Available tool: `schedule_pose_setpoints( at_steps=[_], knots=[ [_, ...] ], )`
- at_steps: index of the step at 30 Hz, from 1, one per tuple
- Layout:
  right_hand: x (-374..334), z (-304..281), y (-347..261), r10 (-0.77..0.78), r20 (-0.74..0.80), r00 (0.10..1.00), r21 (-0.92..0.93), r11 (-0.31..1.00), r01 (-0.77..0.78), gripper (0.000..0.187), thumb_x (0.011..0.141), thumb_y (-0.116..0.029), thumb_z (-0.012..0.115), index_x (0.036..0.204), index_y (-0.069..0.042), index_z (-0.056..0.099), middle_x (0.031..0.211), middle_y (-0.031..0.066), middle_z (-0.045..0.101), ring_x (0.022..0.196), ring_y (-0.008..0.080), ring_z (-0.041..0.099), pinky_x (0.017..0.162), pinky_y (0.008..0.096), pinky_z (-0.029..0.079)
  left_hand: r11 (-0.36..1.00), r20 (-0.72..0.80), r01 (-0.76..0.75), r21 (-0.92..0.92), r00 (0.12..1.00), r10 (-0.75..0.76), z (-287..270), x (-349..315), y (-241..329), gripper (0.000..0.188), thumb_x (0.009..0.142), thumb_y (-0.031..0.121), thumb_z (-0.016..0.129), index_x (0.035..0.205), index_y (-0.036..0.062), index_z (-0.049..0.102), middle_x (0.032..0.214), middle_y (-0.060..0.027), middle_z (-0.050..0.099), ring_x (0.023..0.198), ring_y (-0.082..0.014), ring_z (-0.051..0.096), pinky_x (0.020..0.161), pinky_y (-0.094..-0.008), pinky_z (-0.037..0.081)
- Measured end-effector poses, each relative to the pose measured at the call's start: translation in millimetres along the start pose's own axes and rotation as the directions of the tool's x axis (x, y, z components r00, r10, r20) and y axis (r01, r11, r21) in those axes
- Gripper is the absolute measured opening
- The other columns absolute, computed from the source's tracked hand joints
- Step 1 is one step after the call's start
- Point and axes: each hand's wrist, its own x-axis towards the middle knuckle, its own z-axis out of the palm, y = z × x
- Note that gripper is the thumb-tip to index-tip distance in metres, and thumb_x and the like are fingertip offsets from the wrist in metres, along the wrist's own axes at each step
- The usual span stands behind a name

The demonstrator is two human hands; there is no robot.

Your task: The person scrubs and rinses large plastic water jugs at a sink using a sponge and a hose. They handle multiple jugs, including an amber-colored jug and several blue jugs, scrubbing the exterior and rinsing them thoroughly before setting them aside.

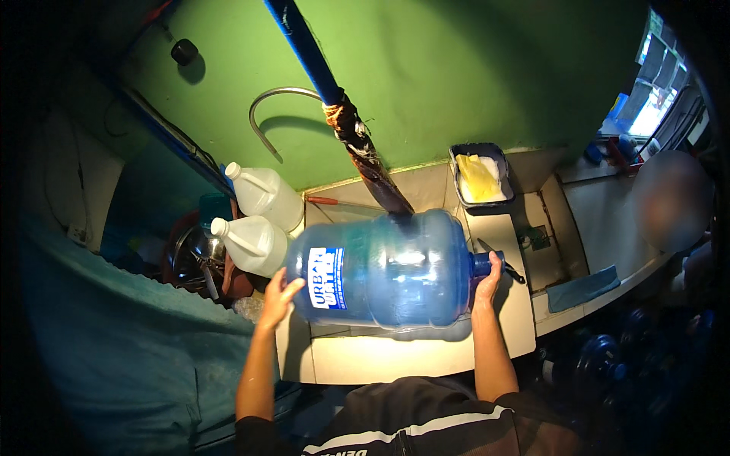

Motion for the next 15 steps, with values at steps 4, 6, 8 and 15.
schedule_pose_setpoints(
  at_steps=[4,6,8,15],
  knots=[
    [-13,43,26,-0.45,0.169,0.877,-0.4,0.782,0.478,0.038,0.069,-0.016,0.089,0.094,-0.003,0.064,0.091,0.0046,0.065,0.071,0.0163,0.062,0.071,0.0327,0.054,0.94,-0.132,-0.269,0.208,0.945,0.299,102,65,-28,0.09,0.081,0.034,0.083,0.149,-0.0034,0.037,0.151,-0.0255,0.044,0.139,-0.0347,0.045,0.115,-0.0418,0.036],
    [-25,64,56,-0.492,0.559,0.667,-0.524,0.413,0.745,0.045,0.062,-0.022,0.094,0.093,-0.005,0.067,0.084,0.0059,0.061,0.086,0.0195,0.06,0.078,0.034,0.051,0.897,-0.125,-0.401,0.186,0.896,0.426,162,96,-6,0.084,0.083,0.031,0.079,0.149,-0.0022,0.038,0.146,-0.0273,0.048,0.135,-0.037,0.049,0.111,-0.0416,0.04],
    [-29,81,83,-0.423,0.747,0.514,-0.507,0.139,0.851,0.049,0.056,-0.025,0.093,0.094,-0.004,0.07,0.088,0.0122,0.062,0.087,0.0293,0.062,0.079,0.0399,0.051,0.874,-0.109,-0.452,0.177,0.874,0.474,202,119,21,0.069,0.087,0.026,0.072,0.144,-0.0003,0.044,0.133,-0.0288,0.058,0.126,-0.0388,0.057,0.103,-0.0413,0.046],
    [19,101,115,-0.19,0.674,0.714,-0.598,0.427,0.679,0.049,0.07,-0.026,0.089,0.107,-0.003,0.068,0.096,0.015,0.073,0.089,0.0325,0.071,0.084,0.042,0.056,0.907,0.056,-0.418,0.054,0.908,0.415,142,161,109,0.031,0.09,0.017,0.055,0.113,0.0007,0.07,0.079,-0.013,0.071,0.07,-0.0138,0.064,0.067,-0.0319,0.052]
  ],
)
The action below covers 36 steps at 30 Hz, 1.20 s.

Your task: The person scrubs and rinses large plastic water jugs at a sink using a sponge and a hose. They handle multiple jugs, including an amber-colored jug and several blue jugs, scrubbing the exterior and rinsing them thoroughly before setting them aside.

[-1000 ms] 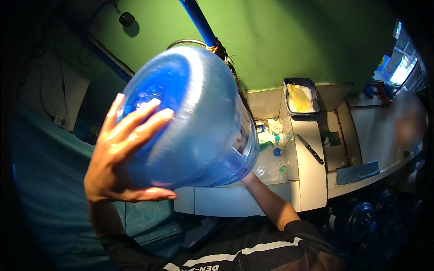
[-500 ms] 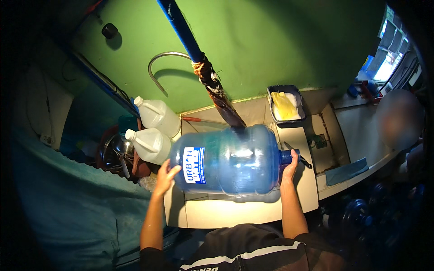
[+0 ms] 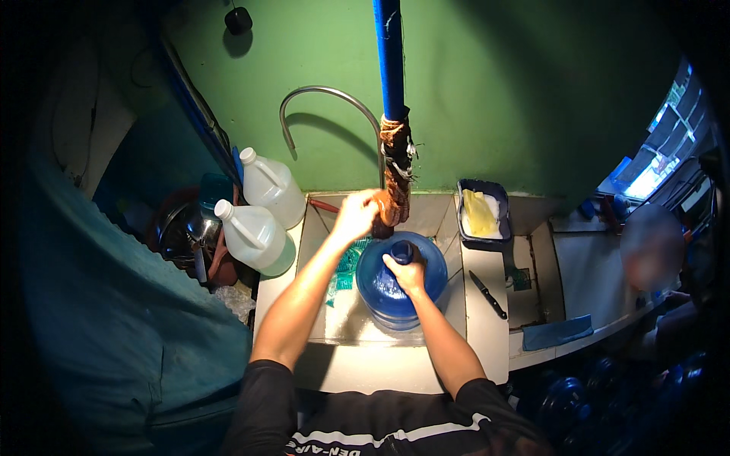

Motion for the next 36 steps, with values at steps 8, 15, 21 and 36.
schedule_pose_setpoints(
  at_steps=[8,15,21,36],
  knots=[
    [29,35,1,0.098,-0.031,0.995,-0.36,0.927,-0.103,0.063,0.067,-0.053,0.083,0.109,-0.01,0.064,0.096,0.0118,0.074,0.097,0.0333,0.069,0.094,0.0455,0.046,0.951,0.083,-0.083,-0.298,0.99,0.112,-63,10,120,0.031,0.097,0.018,0.057,0.121,0.0001,0.067,0.091,0.0027,0.067,0.07,-0.0025,0.052,0.063,-0.019,0.045],
    [28,46,1,0.023,-0.049,0.999,-0.432,0.901,-0.042,0.06,0.067,-0.053,0.082,0.107,-0.011,0.065,0.101,0.011,0.073,0.095,0.0335,0.069,0.09,0.0449,0.048,0.922,0.137,-0.024,-0.386,0.987,0.083,-40,-4,66,0.029,0.099,0.019,0.059,0.12,0.0008,0.068,0.085,0.0022,0.065,0.063,-0.003,0.049,0.056,-0.0197,0.041],
    [24,43,-5,-0.035,-0.08,0.996,-0.447,0.895,-0.004,0.055,0.068,-0.036,0.086,0.109,-0.008,0.062,0.096,0.0144,0.073,0.088,0.0342,0.071,0.076,0.0466,0.056,0.974,0.256,0.154,-0.165,0.961,-0.109,14,-42,-22,0.042,0.09,0.007,0.062,0.131,0.0002,0.06,0.109,-0.006,0.069,0.096,-0.0142,0.064,0.088,-0.0306,0.053],
    [17,36,-7,-0.003,-0.072,0.997,-0.498,0.867,-0.033,0.042,0.077,-0.029,0.076,0.109,-0.007,0.059,0.094,0.021,0.072,0.093,0.0425,0.068,0.08,0.0504,0.055,0.945,-0.051,-0.177,-0.273,0.984,0.17,35,-52,-9,0.025,0.099,0.016,0.062,0.118,-0.001,0.063,0.107,-0.0054,0.069,0.098,-0.0118,0.061,0.092,-0.031,0.05]
  ],
)
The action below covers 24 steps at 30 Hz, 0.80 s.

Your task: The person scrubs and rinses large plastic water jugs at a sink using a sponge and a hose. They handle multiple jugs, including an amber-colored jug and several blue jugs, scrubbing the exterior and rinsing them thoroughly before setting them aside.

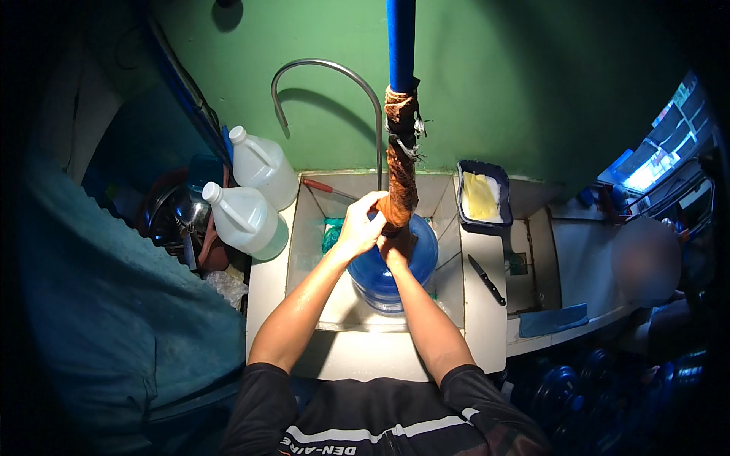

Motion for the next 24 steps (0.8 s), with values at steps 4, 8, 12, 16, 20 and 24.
schedule_pose_setpoints(
  at_steps=[4,8,12,16,20,24],
  knots=[
    [-4,6,4,0.051,-0.071,0.996,0.274,0.961,-0.029,0.052,0.075,-0.035,0.079,0.116,-0.009,0.06,0.098,0.017,0.072,0.093,0.0398,0.069,0.083,0.0489,0.054,0.976,0.198,0.168,0.14,0.961,-0.194,0,-12,-8,0.032,0.091,0.018,0.065,0.118,0.0002,0.064,0.092,-0.0103,0.071,0.086,-0.0151,0.064,0.081,-0.0338,0.053],
    [-5,5,12,0.023,-0.041,0.999,0.522,0.853,0.002,0.043,0.079,-0.032,0.076,0.11,-0.007,0.062,0.105,0.0185,0.07,0.094,0.0395,0.069,0.078,0.0483,0.055,0.974,0.032,0.13,0.187,0.99,-0.139,10,-18,-17,0.035,0.084,0.027,0.071,0.109,0.0026,0.066,0.1,-0.014,0.069,0.09,-0.0241,0.067,0.082,-0.0377,0.053],
    [4,-4,24,-0.345,0.383,0.857,0.229,0.934,0.274,0.044,0.079,-0.03,0.076,0.115,-0.006,0.064,0.103,0.0202,0.071,0.101,0.0382,0.068,0.081,0.046,0.054,0.884,-0.049,0.099,0.457,0.995,-0.086,26,-18,-28,0.05,0.076,0.036,0.075,0.113,0.0044,0.062,0.111,-0.0198,0.066,0.107,-0.0383,0.062,0.088,-0.0473,0.05],
    [12,-9,32,-0.332,0.238,0.913,0.509,0.843,0.174,0.035,0.083,-0.023,0.074,0.111,-0.005,0.065,0.097,0.0203,0.071,0.095,0.0354,0.071,0.08,0.0435,0.055,0.899,-0.148,0.182,0.398,0.98,-0.133,39,-24,-47,0.038,0.09,0.034,0.065,0.113,0.0042,0.062,0.107,-0.0223,0.067,0.104,-0.0435,0.063,0.091,-0.0475,0.05],
    [11,-5,34,-0.377,0.365,0.851,0.489,0.856,0.17,0.032,0.087,-0.025,0.07,0.108,-0.003,0.063,0.098,0.0201,0.071,0.094,0.0404,0.07,0.078,0.0449,0.055,0.891,-0.266,0.238,0.386,0.954,-0.14,44,-32,-66,0.027,0.089,0.025,0.063,0.105,0.0032,0.062,0.099,-0.023,0.067,0.098,-0.0439,0.064,0.083,-0.0489,0.051],
    [8,-1,32,-0.403,0.261,0.877,0.497,0.835,0.236,0.034,0.088,-0.027,0.067,0.112,-0.004,0.062,0.104,0.0227,0.069,0.1,0.0433,0.067,0.081,0.0456,0.055,0.976,-0.346,0.155,0.152,0.933,-0.095,46,-35,-70,0.021,0.088,0.018,0.062,0.103,0.0036,0.062,0.092,-0.0223,0.068,0.089,-0.0441,0.066,0.078,-0.0466,0.052]
  ],
)
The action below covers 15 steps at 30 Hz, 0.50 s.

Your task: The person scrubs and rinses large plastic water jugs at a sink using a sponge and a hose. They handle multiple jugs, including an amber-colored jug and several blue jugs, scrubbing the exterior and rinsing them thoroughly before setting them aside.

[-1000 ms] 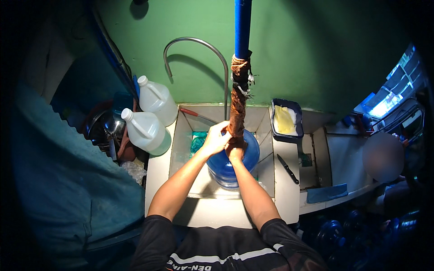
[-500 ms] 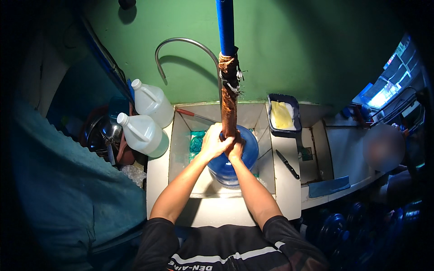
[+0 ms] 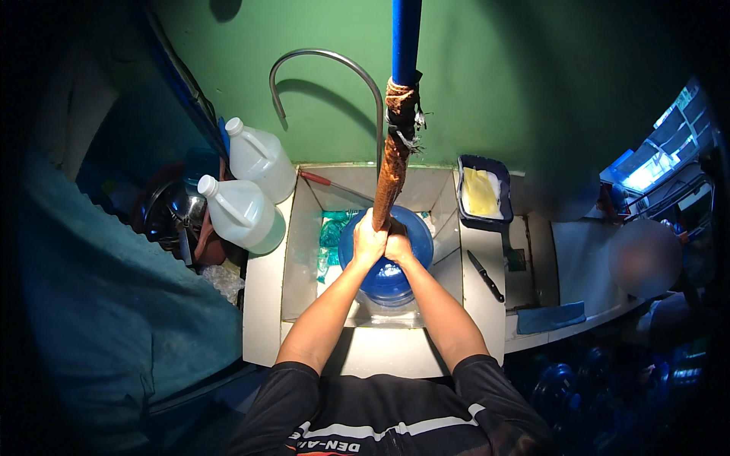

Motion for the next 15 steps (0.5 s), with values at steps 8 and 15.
schedule_pose_setpoints(
  at_steps=[8,15],
  knots=[
    [-7,1,3,0.058,0.016,0.998,-0.068,0.996,-0.057,0.031,0.084,-0.026,0.069,0.106,-0.005,0.063,0.102,0.0223,0.07,0.098,0.0434,0.067,0.08,0.0474,0.054,0.987,-0.006,0.005,0.161,1.0,-0.004,0,-4,12,0.023,0.084,0.019,0.066,0.102,0.0057,0.063,0.091,-0.0212,0.068,0.086,-0.0437,0.066,0.076,-0.0466,0.053],
    [-24,16,14,0.467,0.092,0.879,-0.43,0.815,-0.388,0.021,0.083,-0.019,0.064,0.099,-0.007,0.072,0.097,0.0241,0.072,0.091,0.0415,0.069,0.078,0.0499,0.055,0.96,-0.004,0.132,0.246,0.991,-0.135,4,-6,1,0.027,0.076,0.016,0.067,0.1,0.0034,0.068,0.088,-0.0217,0.07,0.081,-0.0414,0.068,0.074,-0.0463,0.053]
  ],
)
